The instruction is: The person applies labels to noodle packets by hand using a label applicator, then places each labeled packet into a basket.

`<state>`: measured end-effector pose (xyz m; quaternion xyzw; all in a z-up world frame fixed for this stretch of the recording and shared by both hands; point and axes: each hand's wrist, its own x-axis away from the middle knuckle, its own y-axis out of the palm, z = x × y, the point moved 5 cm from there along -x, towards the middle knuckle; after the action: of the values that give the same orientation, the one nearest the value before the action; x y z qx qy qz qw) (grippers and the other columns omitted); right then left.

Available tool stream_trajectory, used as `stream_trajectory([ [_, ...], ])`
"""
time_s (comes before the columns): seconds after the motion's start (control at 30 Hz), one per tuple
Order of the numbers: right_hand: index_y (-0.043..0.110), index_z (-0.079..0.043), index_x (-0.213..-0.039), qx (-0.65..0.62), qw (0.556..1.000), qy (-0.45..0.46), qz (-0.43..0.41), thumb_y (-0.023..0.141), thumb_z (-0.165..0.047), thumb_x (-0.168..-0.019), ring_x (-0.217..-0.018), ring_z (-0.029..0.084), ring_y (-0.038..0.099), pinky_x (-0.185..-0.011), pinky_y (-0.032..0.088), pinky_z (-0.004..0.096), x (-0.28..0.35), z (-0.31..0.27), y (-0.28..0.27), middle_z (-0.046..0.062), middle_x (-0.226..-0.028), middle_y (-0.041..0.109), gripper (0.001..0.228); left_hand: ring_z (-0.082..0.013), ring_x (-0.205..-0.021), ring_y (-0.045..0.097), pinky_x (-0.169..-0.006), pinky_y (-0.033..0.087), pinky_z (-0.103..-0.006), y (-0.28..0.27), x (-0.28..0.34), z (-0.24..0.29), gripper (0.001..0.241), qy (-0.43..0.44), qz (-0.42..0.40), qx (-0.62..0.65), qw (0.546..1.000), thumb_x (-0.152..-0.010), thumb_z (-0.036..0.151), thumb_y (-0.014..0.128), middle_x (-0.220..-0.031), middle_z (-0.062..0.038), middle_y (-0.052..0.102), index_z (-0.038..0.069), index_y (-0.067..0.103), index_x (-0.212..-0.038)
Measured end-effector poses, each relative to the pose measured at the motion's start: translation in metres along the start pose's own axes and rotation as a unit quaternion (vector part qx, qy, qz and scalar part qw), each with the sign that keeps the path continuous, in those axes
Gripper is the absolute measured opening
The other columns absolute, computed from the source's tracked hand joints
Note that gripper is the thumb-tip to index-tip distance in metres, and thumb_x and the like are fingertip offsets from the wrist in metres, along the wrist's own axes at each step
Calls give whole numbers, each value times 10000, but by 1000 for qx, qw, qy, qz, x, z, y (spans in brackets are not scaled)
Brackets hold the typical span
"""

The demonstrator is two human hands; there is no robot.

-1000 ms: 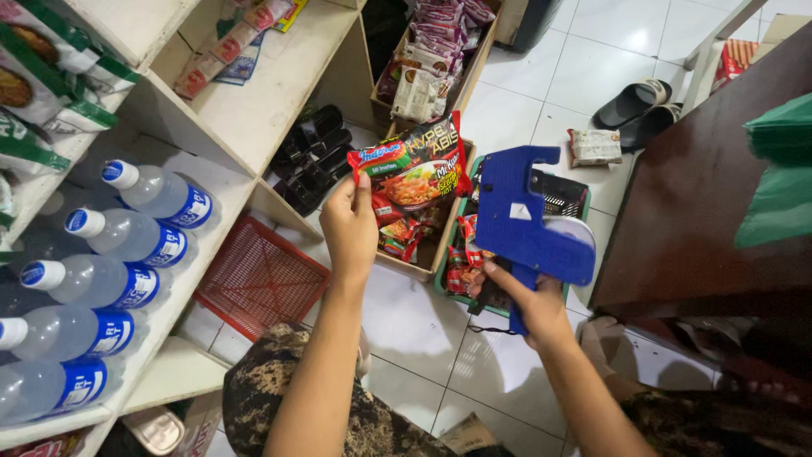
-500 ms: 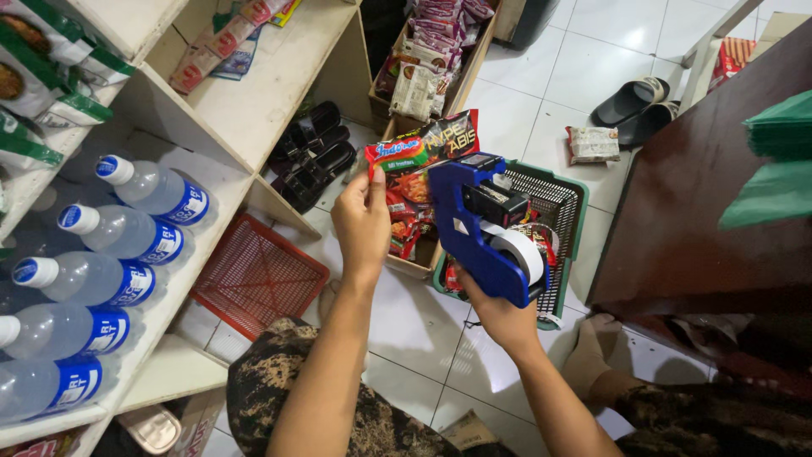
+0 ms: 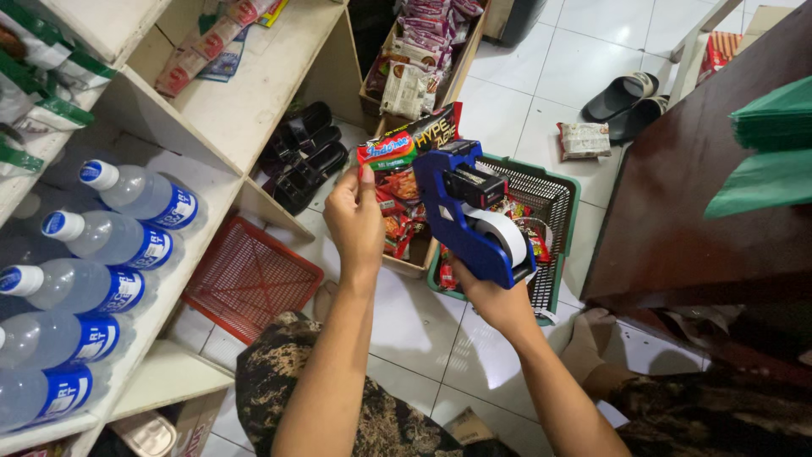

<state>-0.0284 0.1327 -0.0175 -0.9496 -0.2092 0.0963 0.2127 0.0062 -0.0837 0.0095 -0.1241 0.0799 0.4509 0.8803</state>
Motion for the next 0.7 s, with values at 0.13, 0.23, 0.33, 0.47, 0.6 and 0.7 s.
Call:
stream_trajectory([
  [0.13,714,-36,-1012,-13,1000,0,-4,735,-132,-880,-652,137,674,-568,539,311,-1,3,-1,44,-778,720,165,-151,-801,668,-784,526,-317,2,0,0,274,14,11,8,1000,-1053,210,561,-932,-104,772,-9,725,-1069],
  [0.23,731,-50,-1027,-10,998,59,-22,735,-142,-875,-628,144,664,-560,533,319,1,12,-1,41,-768,727,178,-149,-803,662,-787,525,-317,4,0,-3,272,8,8,25,1000,-1058,204,557,-930,-104,775,-7,727,-1075],
  [0.33,727,-44,-1014,-11,998,55,-28,732,-153,-888,-638,147,665,-569,530,321,2,16,-3,43,-770,720,167,-153,-795,658,-781,524,-319,5,0,-5,275,9,12,15,1000,-1060,207,562,-916,-102,769,-13,726,-1059],
  [0.47,723,-36,-1012,-31,998,41,-24,741,-163,-888,-693,147,675,-613,540,320,5,21,-3,49,-798,726,179,-149,-778,662,-771,523,-322,9,3,-10,285,-11,13,-4,1000,-1044,223,574,-906,-104,782,3,747,-1098],
  [0.6,729,-44,-1049,-42,999,5,-29,738,-159,-885,-775,130,718,-674,562,312,10,28,-6,27,-865,751,201,-141,-775,679,-770,536,-320,14,5,-16,295,-31,-3,5,1000,-1047,237,567,-910,-104,796,10,751,-1087],
  [0.7,726,-40,-1049,-16,999,-23,-31,752,-146,-885,-761,135,709,-659,556,313,11,34,-6,29,-863,738,197,-151,-735,665,-741,527,-330,12,5,-20,300,-24,1,-22,999,-1049,241,565,-871,-97,784,8,751,-1079],
])
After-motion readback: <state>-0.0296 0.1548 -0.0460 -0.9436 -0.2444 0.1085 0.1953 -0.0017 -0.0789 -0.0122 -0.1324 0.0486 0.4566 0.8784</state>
